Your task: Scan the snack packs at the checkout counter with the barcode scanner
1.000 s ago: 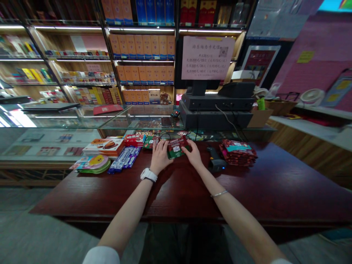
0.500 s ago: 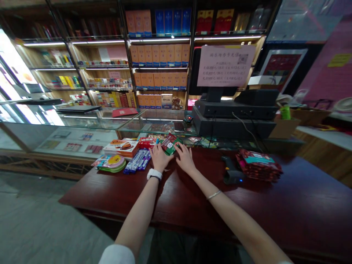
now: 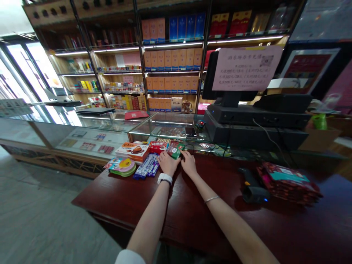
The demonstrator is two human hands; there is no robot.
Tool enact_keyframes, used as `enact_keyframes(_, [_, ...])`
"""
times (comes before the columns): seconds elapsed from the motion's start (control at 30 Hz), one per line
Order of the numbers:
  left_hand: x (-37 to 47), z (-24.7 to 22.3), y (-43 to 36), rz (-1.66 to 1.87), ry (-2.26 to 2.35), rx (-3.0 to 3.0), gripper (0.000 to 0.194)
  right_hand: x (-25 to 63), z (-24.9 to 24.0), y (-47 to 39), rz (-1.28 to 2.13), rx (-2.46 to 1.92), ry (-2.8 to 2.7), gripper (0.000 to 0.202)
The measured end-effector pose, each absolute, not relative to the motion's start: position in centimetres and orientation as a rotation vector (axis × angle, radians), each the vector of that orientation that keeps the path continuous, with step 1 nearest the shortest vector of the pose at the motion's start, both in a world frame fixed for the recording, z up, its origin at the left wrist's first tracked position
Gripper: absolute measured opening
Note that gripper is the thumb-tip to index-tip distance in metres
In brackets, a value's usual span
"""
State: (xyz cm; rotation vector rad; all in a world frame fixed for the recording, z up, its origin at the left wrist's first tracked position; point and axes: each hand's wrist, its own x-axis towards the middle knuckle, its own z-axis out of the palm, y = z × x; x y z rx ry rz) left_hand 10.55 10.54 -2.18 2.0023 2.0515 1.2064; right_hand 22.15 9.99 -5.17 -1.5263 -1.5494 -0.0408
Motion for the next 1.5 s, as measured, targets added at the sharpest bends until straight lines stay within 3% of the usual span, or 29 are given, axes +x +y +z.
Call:
enact_keyframes(0.17, [10.5, -2.6, 10.8, 1.244, 1.989, 1.992, 0.075, 22.6, -5.3, 10.0, 0.140, -1.481, -1.614, 0.053])
enact_keyframes(0.33, [9.0, -1.8, 11.3, 1.130, 1.828, 1.903, 0.043, 22.1, -4.9, 9.2, 0.187, -1.527, -1.582, 0.050])
enact_keyframes(0.5, [6.2, -0.7, 11.4, 0.987, 1.676, 1.934, 0.025, 21.3, -3.9, 7.3, -0.021, -1.589, -1.563, 0.029])
enact_keyframes(0.67, [4.7, -0.5, 11.1, 0.974, 1.579, 2.086, 0.022, 20.2, -3.1, 5.9, -0.222, -1.569, -1.786, 0.021])
enact_keyframes(0.87, [4.2, -0.8, 11.3, 0.919, 1.451, 2.252, 0.036, 20.2, -3.1, 5.9, -0.249, -1.568, -1.888, 0.031])
enact_keyframes(1.03, [4.4, -1.1, 11.8, 1.003, 1.410, 2.291, 0.026, 21.2, -3.2, 6.6, -0.255, -1.579, -1.841, 0.030])
enact_keyframes(1.2, [5.3, -1.3, 11.8, 1.080, 1.516, 2.295, 0.015, 21.9, -3.0, 7.3, -0.203, -1.660, -1.775, 0.028])
enact_keyframes(1.5, [5.1, -2.3, 12.4, 1.155, 1.573, 2.205, 0.017, 20.9, -3.5, 6.9, 0.045, -1.809, -1.753, 0.042])
